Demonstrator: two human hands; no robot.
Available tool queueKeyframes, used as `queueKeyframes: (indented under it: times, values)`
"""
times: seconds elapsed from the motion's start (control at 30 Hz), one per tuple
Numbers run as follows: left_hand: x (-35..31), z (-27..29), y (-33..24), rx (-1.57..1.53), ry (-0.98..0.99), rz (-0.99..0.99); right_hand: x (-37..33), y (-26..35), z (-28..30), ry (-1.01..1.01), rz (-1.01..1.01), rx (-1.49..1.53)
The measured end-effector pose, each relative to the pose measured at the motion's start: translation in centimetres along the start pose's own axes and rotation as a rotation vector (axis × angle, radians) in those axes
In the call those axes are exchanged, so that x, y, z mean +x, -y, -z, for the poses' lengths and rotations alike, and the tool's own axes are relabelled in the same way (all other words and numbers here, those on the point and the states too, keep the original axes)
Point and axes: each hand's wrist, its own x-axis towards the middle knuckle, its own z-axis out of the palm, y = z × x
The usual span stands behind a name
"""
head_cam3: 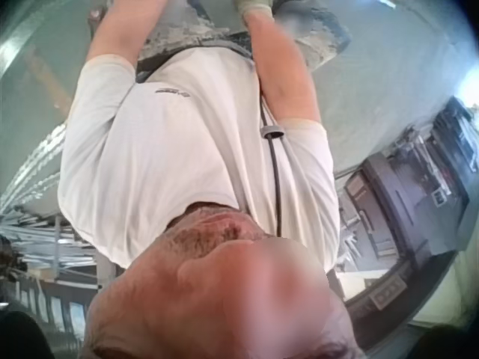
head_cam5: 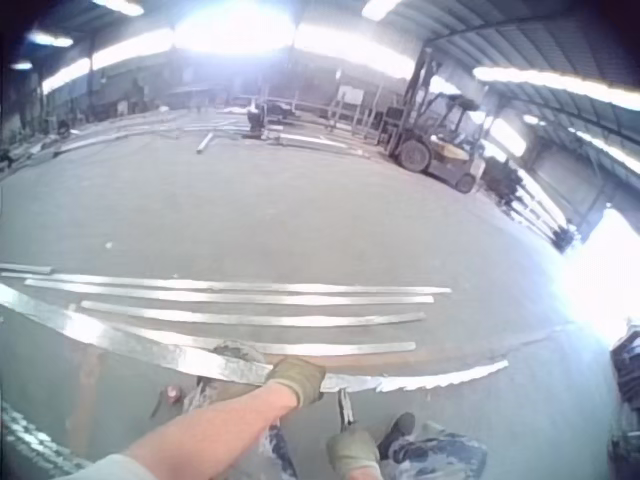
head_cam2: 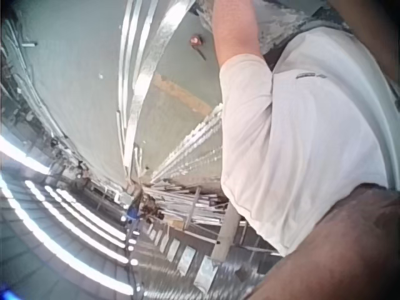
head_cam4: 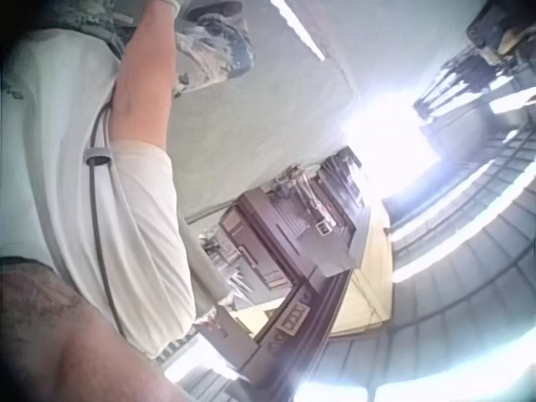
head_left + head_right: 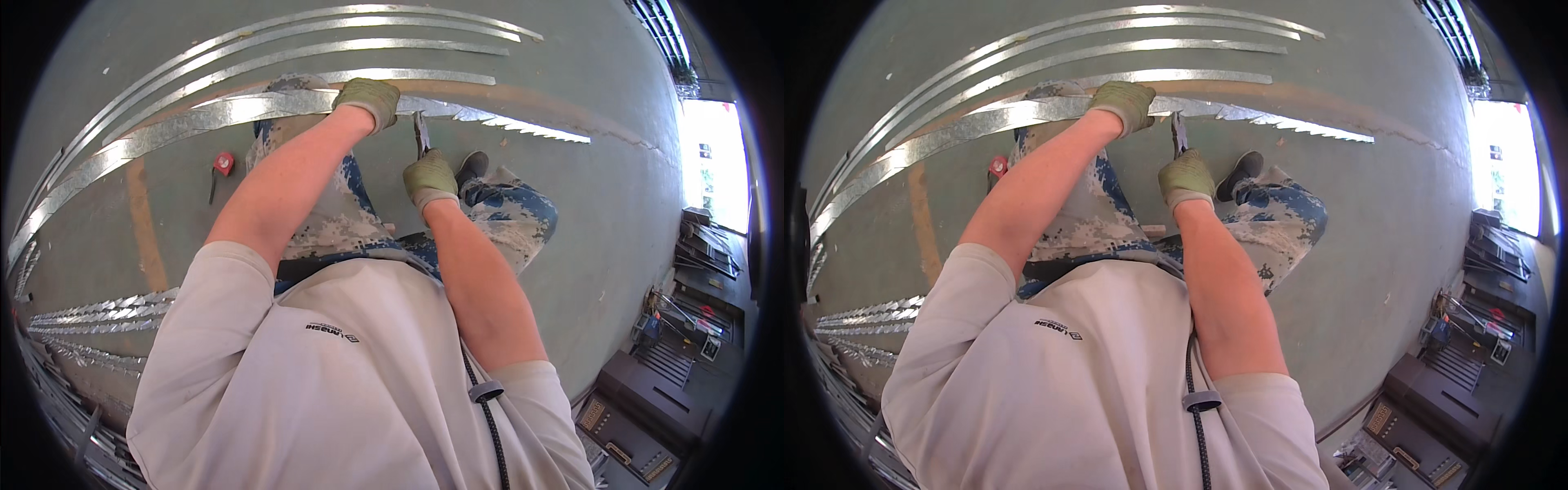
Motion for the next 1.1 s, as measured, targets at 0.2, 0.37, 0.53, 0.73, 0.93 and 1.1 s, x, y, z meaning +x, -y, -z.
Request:
queueKeyframes:
  times: [0.2,0.37,0.53,0.73,0.93,1.1]
  values:
    - [0.0,2.3,-0.8,0.01,0.16,0.062,-1.4,0.8,2.1,0.065,-0.005,0.065]
    - [-1.2,3.2,-1.6,0.009,0.159,0.052,-0.7,-0.1,1.3,0.098,-0.108,0.123]
    - [-1.5,4.3,-1.3,-0.156,0.164,0.092,1.3,-4.5,-3.0,0.113,0.02,0.256]
    - [-0.7,3.7,0.3,-0.301,0.144,0.111,-0.7,-4.5,-2.6,0.439,-0.046,0.883]
    - [-0.8,3.8,0.6,-0.351,0.121,0.113,-0.2,-3.8,-3.2,0.485,0.043,0.99]
    - [-0.7,3.1,0.8,-0.358,0.098,0.116,-0.1,-3.0,-2.4,0.479,0.062,1.004]
